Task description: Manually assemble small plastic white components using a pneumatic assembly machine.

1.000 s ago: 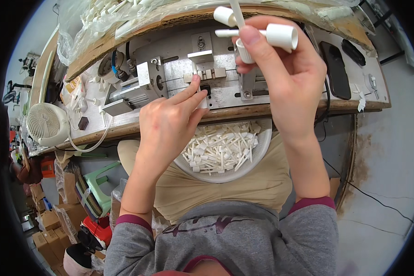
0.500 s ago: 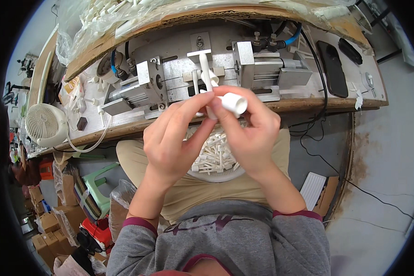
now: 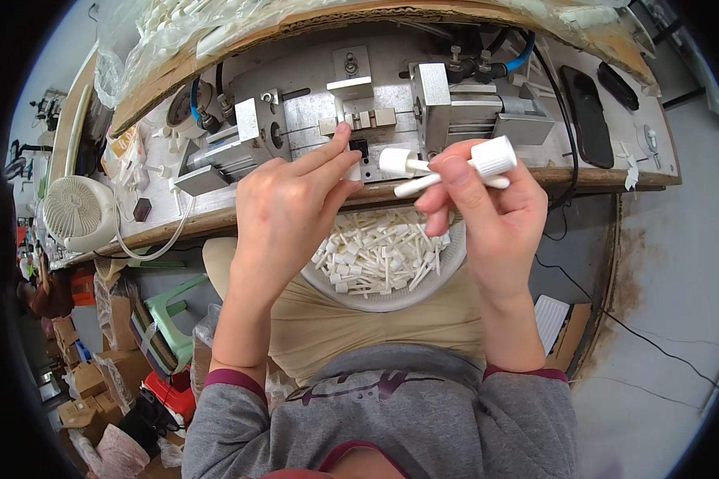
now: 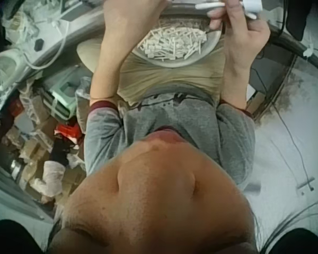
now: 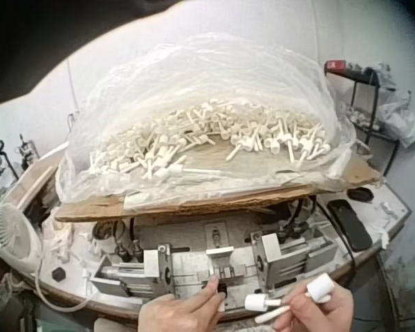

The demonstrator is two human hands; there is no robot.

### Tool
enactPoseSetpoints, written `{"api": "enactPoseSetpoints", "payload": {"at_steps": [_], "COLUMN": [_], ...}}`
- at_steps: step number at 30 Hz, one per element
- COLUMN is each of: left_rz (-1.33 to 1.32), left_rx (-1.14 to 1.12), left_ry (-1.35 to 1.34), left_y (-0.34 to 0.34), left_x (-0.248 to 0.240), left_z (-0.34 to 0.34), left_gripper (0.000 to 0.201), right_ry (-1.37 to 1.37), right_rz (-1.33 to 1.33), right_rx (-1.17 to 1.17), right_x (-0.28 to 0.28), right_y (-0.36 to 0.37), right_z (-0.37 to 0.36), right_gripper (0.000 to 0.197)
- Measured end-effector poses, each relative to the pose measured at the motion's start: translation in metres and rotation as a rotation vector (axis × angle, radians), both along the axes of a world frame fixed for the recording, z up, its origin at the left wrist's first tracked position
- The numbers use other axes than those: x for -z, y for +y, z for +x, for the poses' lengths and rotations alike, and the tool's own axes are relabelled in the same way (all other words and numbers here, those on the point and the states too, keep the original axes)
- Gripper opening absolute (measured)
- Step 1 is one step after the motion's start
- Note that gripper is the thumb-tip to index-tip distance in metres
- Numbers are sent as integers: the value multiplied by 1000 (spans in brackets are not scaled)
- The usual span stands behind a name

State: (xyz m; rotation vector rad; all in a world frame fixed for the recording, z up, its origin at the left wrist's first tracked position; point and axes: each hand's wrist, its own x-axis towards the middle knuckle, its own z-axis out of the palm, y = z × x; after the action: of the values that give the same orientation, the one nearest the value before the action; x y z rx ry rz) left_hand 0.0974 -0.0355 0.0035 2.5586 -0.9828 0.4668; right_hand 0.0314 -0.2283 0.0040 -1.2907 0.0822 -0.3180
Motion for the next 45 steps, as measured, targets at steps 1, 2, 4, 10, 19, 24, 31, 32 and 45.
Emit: {"api": "enactPoseSetpoints", "payload": {"at_steps": [1, 2, 4, 10, 19, 24, 31, 32, 45], "left_rz": [13, 2, -20, -596, -404, -114, 22, 17, -292], "left_rx": [-6, 4, 22, 298, 186, 28, 84, 60, -5], "left_ry": [15, 16, 15, 481, 96, -98, -47, -29, -382], "left_y": [1, 0, 0, 1, 13, 3, -1, -1, 19], "left_x": [-1, 0, 1, -8, -15, 13, -2, -3, -90], "left_z": [0, 1, 2, -17, -22, -9, 5, 5, 105], "left_gripper": [26, 27, 29, 43, 33, 26, 23, 24, 20], "right_ry": [16, 30, 77, 175, -109, -166, -443, -413, -509], "right_rz": [51, 99, 209, 474, 273, -9, 14, -28, -1109], "right_rx": [-38, -66, -142, -348, -23, 114, -63, -52, 46], "right_x": [-1, -2, 2, 9, 4, 6, 9, 7, 3], "right_y": [-3, -7, -11, -8, -18, -12, -15, -14, 8], "right_z": [0, -1, 1, 3, 13, 11, 13, 14, 22], "right_gripper": [20, 21, 26, 28, 24, 24, 62, 61, 32]}}
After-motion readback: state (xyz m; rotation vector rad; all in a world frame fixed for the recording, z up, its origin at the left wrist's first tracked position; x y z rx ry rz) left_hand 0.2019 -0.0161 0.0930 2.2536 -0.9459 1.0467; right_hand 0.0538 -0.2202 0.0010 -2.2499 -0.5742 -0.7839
